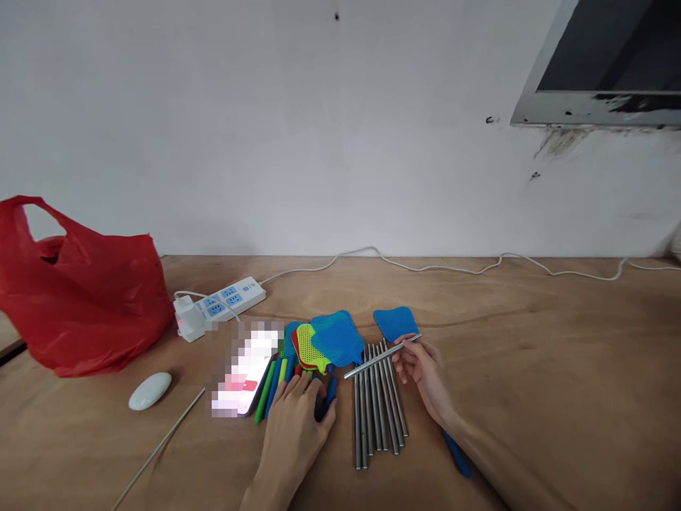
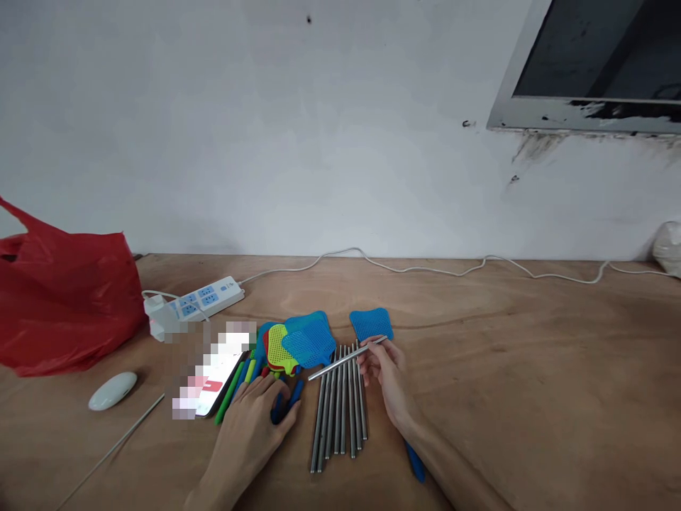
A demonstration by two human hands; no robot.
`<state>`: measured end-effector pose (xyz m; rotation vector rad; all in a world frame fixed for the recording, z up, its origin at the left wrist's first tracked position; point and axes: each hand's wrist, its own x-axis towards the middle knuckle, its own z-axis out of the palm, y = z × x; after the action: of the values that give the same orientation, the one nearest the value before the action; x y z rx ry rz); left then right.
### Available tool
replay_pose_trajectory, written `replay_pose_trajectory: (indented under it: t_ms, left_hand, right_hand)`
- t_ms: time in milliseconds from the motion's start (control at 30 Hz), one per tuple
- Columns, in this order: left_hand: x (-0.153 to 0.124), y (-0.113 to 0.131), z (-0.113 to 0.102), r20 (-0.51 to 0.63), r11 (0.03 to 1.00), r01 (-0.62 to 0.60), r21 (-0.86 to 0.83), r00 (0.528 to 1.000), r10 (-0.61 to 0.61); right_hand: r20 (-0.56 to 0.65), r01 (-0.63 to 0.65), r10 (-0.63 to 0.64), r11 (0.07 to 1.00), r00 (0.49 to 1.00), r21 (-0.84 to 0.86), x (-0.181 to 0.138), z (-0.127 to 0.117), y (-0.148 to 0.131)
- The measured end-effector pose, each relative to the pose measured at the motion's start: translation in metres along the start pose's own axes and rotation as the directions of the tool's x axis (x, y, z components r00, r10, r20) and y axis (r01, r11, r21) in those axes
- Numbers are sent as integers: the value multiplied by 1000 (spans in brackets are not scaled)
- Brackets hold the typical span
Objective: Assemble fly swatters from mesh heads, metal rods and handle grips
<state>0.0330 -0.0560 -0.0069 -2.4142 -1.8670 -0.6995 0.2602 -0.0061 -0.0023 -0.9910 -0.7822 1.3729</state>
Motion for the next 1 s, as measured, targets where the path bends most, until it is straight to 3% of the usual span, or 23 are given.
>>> replay_pose_trajectory:
  t_ms: [367,533,800,1000]
  left_hand:
    - [-6,4,-3,-71,964,-45,-261,997,27]
    - [-9,2,-2,-143,940,-137,-311,985,96]
    - [-18,-4,-4,-225,887,-199,-418,968,111]
    - [-16,-4,-3,-208,843,-268,-467,959,190]
  right_hand:
    - [-11,26,-26,999,1000,41,-2,1,3]
    - [-7,14,-14,999,1000,50,0,1,1]
    - [116,-11,7,999,993,34,2,-3,-7]
    - [195,-6,6,1000,981,-2,4,-7,-12]
